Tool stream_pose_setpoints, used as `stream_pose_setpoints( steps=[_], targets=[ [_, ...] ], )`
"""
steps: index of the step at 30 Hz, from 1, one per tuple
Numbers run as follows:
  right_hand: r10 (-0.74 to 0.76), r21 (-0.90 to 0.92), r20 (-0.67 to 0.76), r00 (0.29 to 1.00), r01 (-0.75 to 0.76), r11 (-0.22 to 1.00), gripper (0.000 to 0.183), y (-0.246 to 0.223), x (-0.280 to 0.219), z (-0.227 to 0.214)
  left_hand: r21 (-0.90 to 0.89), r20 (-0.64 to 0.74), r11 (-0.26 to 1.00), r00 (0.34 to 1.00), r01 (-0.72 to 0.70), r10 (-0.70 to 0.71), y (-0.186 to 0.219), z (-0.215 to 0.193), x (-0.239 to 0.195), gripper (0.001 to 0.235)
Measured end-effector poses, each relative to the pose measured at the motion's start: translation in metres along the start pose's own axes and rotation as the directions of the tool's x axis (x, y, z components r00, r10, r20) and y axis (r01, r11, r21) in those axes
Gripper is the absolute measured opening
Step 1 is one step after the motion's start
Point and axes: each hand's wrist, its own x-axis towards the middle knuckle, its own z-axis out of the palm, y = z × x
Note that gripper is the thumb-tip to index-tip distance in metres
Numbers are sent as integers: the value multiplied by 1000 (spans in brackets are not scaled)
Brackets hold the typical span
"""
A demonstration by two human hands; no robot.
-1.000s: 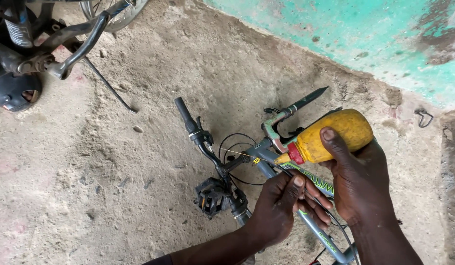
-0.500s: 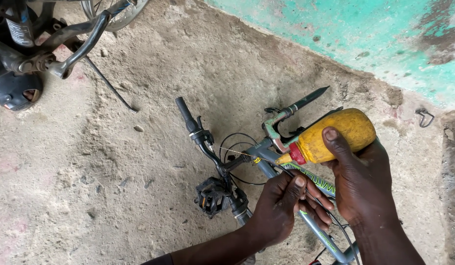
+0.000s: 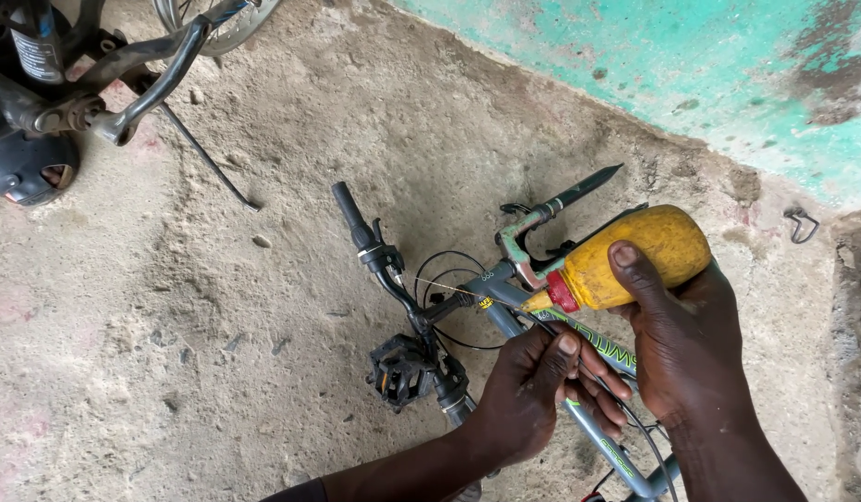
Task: The person lubricates the bicycle cables on a disassembled frame using a yellow bottle. They apply the lubricant to the cable near the front fork and handlebars, then pull the cable through the housing to distribute the fluid.
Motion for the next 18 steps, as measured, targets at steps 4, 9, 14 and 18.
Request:
stream_pose_setpoints(
  steps=[4,9,14,18],
  targets=[
    [6,0,3,1000,-6,1000,40,1,1,-1,-1,-5,1000,1000,4,-4,0,0,0,41],
    [-11,10,12,1000,11,1000,36,4,2,-3,-53,25,999,1000,-8,9,-4,-3,0,39],
    [10,10,10,1000,-10,1000,34,7,1,-3,-116,33,993,999,11,-7,-7,-5,-2,37],
    [68,40,-35,997,-66,997,40,11,6,0,-87,27,996,1000,15,-13,-5,-9,0,35]
  ],
)
